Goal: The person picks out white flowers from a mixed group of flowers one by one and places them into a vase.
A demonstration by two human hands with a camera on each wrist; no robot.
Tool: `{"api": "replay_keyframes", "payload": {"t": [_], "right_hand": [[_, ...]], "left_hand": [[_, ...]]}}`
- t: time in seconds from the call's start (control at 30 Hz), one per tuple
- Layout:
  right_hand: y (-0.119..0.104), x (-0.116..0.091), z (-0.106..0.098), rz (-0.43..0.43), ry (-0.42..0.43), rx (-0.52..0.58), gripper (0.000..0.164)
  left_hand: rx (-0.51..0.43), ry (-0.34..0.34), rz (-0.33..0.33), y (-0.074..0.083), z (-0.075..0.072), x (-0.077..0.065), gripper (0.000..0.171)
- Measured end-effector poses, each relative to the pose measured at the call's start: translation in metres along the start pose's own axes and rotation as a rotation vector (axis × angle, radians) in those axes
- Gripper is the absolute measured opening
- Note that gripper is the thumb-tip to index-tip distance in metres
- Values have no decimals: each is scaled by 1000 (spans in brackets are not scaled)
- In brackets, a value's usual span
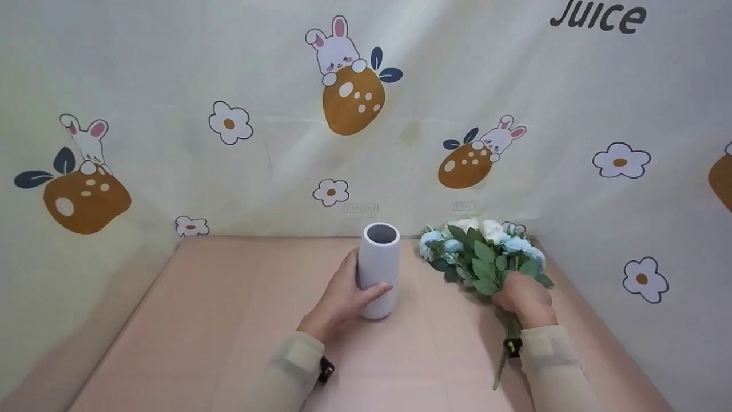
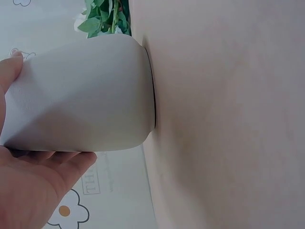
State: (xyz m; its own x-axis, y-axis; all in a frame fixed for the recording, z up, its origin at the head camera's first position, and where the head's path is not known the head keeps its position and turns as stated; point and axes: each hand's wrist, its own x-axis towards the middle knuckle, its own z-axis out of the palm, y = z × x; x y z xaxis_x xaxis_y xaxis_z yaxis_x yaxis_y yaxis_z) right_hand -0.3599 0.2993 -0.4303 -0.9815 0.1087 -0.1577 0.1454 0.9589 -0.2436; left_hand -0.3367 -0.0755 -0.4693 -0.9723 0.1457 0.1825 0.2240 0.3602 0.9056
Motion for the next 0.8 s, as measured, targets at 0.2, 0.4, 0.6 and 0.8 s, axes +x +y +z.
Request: {"api": "replay_keyframes", "payload": {"t": [0.2,0.4,0.6,0.8], "right_hand": [[-3,1,1,8,-27,-3,18],[-5,0,1,-10,-22,-7,19],[-7,-3,2,-41,5,10,16],[-7,-4,3,-64,21,9,15]], "left_hand": [[-3,-4,-10,-2,0,0,106],[1,-4,-13,-2,-1,0,106],[2,-6,-19,0,-2,1,106],[0,-4,-13,-1,-1,1,106]]}}
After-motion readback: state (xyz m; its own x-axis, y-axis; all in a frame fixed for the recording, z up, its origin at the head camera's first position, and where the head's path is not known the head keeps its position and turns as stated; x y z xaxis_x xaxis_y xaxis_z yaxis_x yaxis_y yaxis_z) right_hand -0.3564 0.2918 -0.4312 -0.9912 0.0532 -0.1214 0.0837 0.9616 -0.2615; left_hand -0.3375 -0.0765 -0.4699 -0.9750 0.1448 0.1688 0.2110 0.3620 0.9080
